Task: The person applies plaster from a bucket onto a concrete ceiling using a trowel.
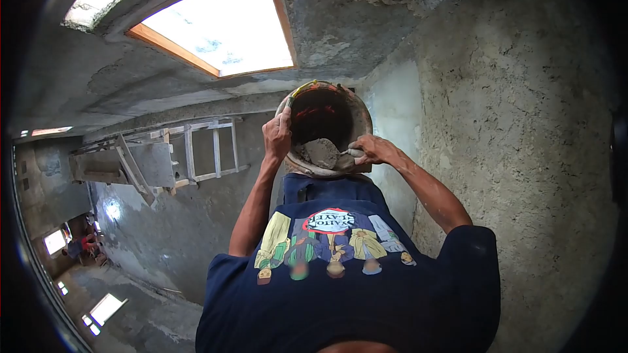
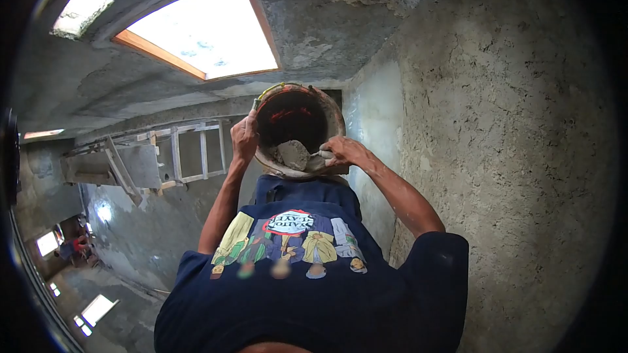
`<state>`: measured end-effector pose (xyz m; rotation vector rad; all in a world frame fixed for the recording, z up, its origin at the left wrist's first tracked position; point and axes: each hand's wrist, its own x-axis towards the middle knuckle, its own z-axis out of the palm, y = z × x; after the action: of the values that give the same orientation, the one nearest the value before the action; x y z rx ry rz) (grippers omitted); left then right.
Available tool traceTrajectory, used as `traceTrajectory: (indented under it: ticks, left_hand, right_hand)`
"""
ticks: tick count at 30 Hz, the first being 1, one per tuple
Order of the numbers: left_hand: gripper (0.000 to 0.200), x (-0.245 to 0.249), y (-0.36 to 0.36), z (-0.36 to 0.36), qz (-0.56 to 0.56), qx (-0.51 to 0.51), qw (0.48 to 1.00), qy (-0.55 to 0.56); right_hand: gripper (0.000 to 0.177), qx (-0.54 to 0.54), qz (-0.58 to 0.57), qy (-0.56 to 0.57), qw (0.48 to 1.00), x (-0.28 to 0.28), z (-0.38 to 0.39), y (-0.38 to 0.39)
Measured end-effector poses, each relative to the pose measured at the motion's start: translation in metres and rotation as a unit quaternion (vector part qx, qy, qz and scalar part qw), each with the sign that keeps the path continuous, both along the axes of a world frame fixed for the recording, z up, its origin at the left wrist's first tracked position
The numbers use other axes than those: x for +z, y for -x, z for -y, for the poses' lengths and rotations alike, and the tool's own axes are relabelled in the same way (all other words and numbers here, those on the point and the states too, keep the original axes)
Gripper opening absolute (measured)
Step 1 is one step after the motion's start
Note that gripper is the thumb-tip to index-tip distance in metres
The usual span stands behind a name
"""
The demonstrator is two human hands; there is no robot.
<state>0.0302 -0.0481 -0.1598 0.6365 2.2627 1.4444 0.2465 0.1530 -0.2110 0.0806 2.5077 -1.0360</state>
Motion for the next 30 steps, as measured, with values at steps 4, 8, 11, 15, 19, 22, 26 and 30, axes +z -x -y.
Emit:
traceTrajectory:
  ticks: [4,8,11,15,19,22,26,30]
  left_hand:
    - [0.054,-0.002,0.005,-0.008,-0.017,-0.003,1.0,0.003]
    - [0.054,0.002,0.005,-0.014,-0.028,-0.011,0.999,0.016]
    - [0.054,-0.001,0.01,-0.013,-0.02,-0.003,1.0,0.022]
    - [0.054,-0.008,0.015,-0.006,-0.002,-0.01,0.999,0.041]
    - [0.054,-0.018,0.017,-0.001,0.005,0.005,1.0,-0.017]
    - [0.055,-0.007,0.015,-0.003,-0.017,0.011,1.0,0.006]
    - [0.055,-0.009,0.017,-0.006,-0.028,0.008,1.0,0.011]
    - [0.055,-0.008,0.019,-0.014,-0.03,0.009,0.999,0.015]
  right_hand:
    - [0.055,-0.038,-0.03,0.034,0.998,-0.001,-0.003,-0.011]
    - [0.049,-0.077,-0.049,0.094,0.991,0.001,-0.002,-0.013]
    - [0.049,-0.136,-0.041,0.151,0.978,0.001,-0.001,-0.019]
    - [0.041,-0.192,-0.015,0.121,0.974,0.01,0.007,-0.026]
    - [0.037,-0.26,-0.116,0.1,0.954,-0.003,0.017,-0.047]
    - [0.046,-0.291,-0.157,0.085,0.94,-0.017,0.024,-0.058]
    - [0.046,-0.311,-0.206,0.08,0.924,-0.028,0.027,-0.056]
    - [0.038,-0.306,-0.186,0.062,0.932,-0.04,0.027,-0.048]
